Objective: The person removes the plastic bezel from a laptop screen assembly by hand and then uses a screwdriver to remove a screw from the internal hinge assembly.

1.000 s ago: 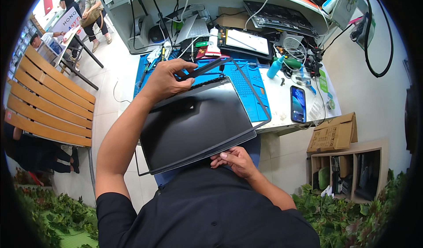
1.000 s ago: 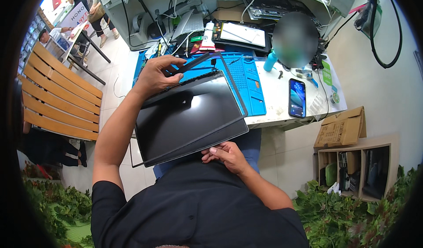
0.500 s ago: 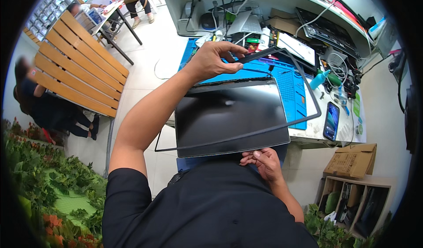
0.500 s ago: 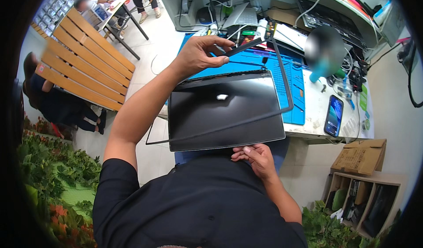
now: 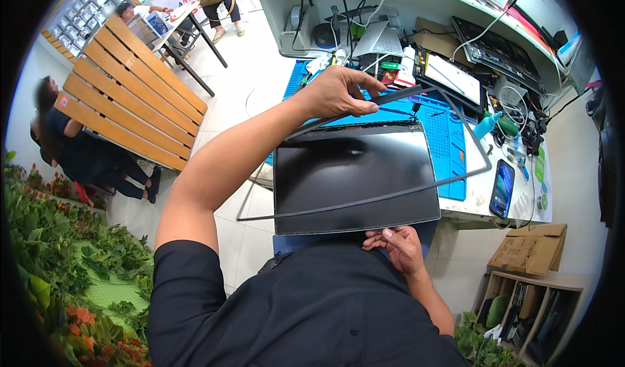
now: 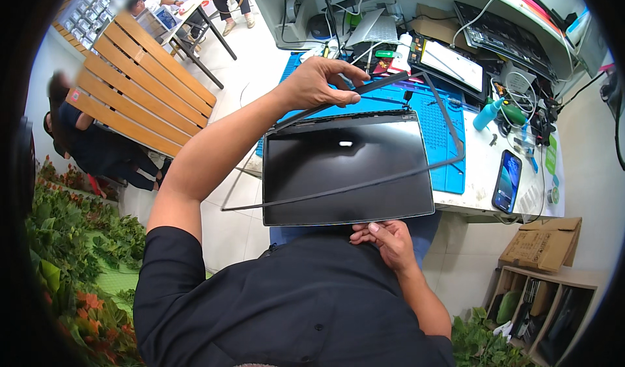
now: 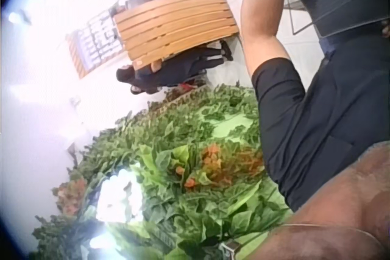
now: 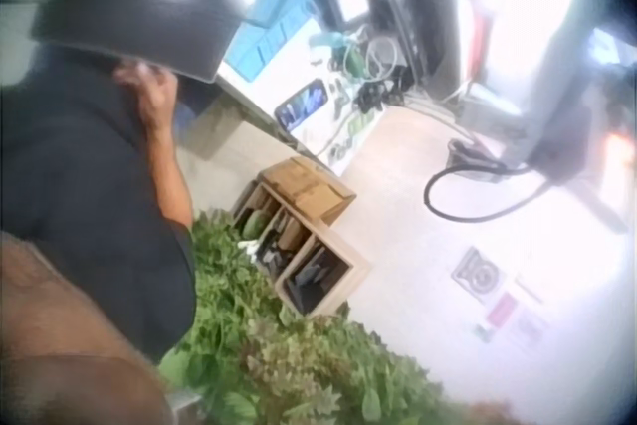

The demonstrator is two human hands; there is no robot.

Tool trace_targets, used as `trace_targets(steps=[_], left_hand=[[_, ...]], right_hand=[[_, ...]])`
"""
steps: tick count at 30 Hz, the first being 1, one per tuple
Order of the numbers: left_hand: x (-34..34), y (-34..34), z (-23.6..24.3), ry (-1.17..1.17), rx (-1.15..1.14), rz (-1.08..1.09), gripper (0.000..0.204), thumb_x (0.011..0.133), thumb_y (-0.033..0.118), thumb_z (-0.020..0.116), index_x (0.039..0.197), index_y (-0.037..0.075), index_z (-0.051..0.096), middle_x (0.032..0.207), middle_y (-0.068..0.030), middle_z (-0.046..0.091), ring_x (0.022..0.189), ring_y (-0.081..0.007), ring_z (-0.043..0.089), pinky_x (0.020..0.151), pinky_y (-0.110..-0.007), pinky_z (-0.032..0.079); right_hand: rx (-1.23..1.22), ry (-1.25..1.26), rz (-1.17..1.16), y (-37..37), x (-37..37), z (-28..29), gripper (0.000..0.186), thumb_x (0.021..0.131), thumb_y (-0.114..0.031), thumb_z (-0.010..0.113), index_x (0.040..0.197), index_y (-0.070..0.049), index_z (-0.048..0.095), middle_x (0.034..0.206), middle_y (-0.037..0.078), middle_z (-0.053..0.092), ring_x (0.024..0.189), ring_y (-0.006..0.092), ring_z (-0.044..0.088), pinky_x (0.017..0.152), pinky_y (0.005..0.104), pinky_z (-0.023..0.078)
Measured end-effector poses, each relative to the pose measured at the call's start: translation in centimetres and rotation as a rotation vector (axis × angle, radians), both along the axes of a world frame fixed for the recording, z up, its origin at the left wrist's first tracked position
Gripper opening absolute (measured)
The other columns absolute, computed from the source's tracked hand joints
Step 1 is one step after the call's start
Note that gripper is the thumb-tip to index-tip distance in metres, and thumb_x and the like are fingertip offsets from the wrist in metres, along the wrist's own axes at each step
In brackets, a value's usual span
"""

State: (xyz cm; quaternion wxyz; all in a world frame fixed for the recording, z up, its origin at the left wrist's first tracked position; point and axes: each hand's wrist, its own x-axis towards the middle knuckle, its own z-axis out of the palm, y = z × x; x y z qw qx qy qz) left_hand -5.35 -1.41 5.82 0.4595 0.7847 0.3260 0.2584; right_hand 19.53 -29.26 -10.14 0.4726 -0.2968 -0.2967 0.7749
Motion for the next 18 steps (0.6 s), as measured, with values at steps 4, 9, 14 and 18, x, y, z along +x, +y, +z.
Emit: trace_targets(steps=[4,9,14,18], left_hand=[[0.7,0.4,-0.1,0.033,-0.087,-0.016,0.045,0.092,0.021,0.090,0.132,0.003,0.076,0.111,-0.0072,0.080,0.086,-0.0123,0.075,0.073,-0.027,0.064],[1.2,1.0,-0.1,-0.020,-0.110,-0.041,0.049,0.090,0.025,0.091,0.132,0.004,0.076,0.113,-0.0101,0.080,0.086,-0.0152,0.078,0.075,-0.030,0.068],[0.7,0.8,0.0,-0.030,-0.100,-0.041,0.046,0.094,0.021,0.088,0.133,0.002,0.074,0.110,-0.0119,0.081,0.088,-0.0167,0.079,0.078,-0.032,0.069],[0.0,1.2,0.2,-0.066,-0.154,-0.030,0.046,0.095,0.019,0.086,0.135,0.000,0.073,0.113,-0.0136,0.080,0.094,-0.0181,0.080,0.075,-0.031,0.069]], right_hand=[[-0.018,0.001,0.010,0.2,-0.4,0.1,0.035,0.110,-0.019,0.063,0.126,0.011,0.068,0.117,0.027,0.075,0.102,0.0348,0.078,0.092,0.0478,0.065],[-0.025,0.005,0.021,0.3,-0.6,0.0,0.037,0.111,-0.020,0.061,0.128,0.012,0.066,0.118,0.027,0.075,0.103,0.0353,0.078,0.092,0.0481,0.065],[-0.018,-0.059,0.051,0.7,-0.9,0.6,0.039,0.112,-0.022,0.058,0.121,0.015,0.068,0.112,0.028,0.077,0.099,0.0361,0.079,0.091,0.0463,0.064],[-0.019,-0.046,0.045,0.8,-1.3,0.6,0.040,0.112,-0.023,0.058,0.120,0.015,0.069,0.111,0.027,0.077,0.099,0.0359,0.079,0.090,0.0467,0.064]])
